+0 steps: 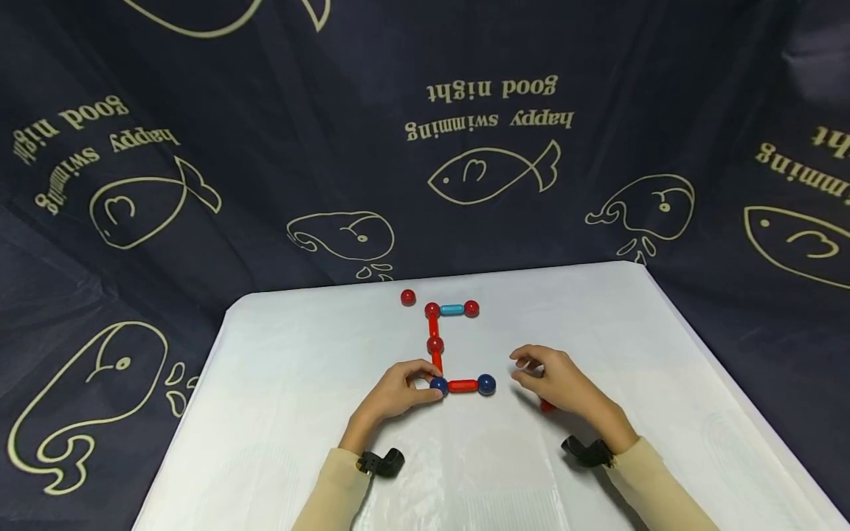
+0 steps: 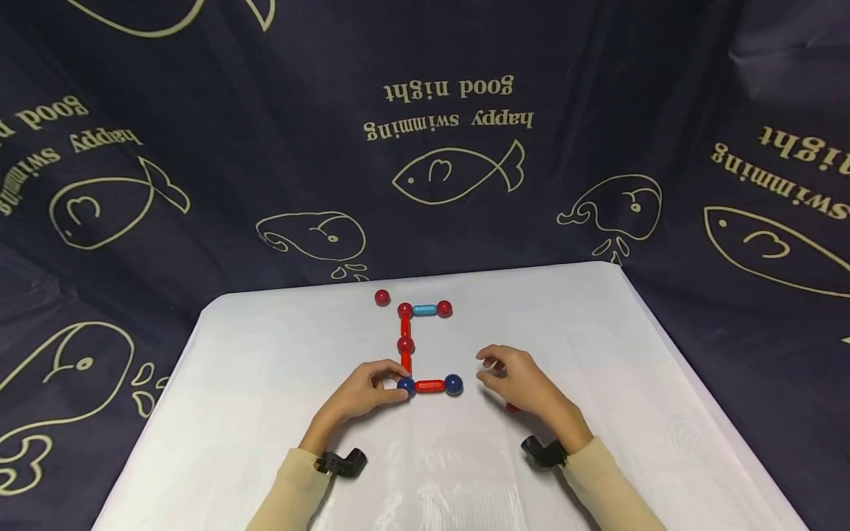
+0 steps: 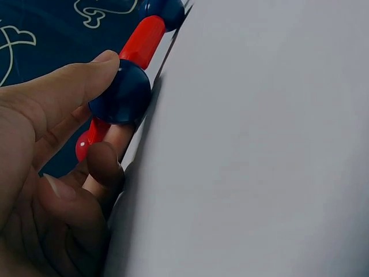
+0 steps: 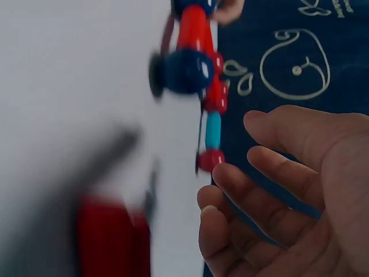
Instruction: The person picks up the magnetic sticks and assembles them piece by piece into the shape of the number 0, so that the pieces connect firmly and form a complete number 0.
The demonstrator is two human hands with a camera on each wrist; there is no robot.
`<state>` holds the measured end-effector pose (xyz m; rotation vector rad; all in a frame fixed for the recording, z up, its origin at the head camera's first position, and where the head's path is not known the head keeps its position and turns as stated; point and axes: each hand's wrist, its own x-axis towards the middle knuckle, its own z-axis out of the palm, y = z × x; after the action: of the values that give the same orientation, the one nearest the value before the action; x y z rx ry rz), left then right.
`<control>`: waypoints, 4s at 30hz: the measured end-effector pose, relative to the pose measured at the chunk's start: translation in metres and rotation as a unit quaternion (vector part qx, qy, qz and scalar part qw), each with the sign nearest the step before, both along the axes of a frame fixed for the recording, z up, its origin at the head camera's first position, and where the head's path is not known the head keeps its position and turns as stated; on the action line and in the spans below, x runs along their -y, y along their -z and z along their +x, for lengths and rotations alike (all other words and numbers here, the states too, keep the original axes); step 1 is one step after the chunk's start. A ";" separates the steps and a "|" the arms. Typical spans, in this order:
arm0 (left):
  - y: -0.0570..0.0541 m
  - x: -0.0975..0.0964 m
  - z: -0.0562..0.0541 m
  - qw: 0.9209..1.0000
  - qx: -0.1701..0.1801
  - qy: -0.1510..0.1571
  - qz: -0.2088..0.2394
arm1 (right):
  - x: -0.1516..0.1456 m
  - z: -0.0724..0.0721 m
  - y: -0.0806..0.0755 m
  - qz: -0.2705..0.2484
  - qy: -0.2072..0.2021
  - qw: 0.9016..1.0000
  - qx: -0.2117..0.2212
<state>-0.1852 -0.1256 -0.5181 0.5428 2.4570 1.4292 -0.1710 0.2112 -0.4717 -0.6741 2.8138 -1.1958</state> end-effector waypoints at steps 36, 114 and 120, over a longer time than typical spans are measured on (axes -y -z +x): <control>0.001 -0.001 -0.001 1.000 -0.001 -0.006 -0.006 | -0.047 -0.015 0.010 0.086 -0.040 0.991 0.093; 0.000 0.000 -0.001 1.000 -0.001 -0.011 -0.011 | 0.050 -0.046 0.029 -0.082 0.063 0.988 0.115; 0.000 0.000 0.000 1.000 0.003 -0.012 -0.009 | 0.050 -0.044 0.027 -0.084 0.061 0.986 0.127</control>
<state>-0.1857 -0.1257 -0.5186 0.5057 2.4773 1.4130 -0.2150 0.1612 -0.4986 -0.3271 2.5957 -1.4376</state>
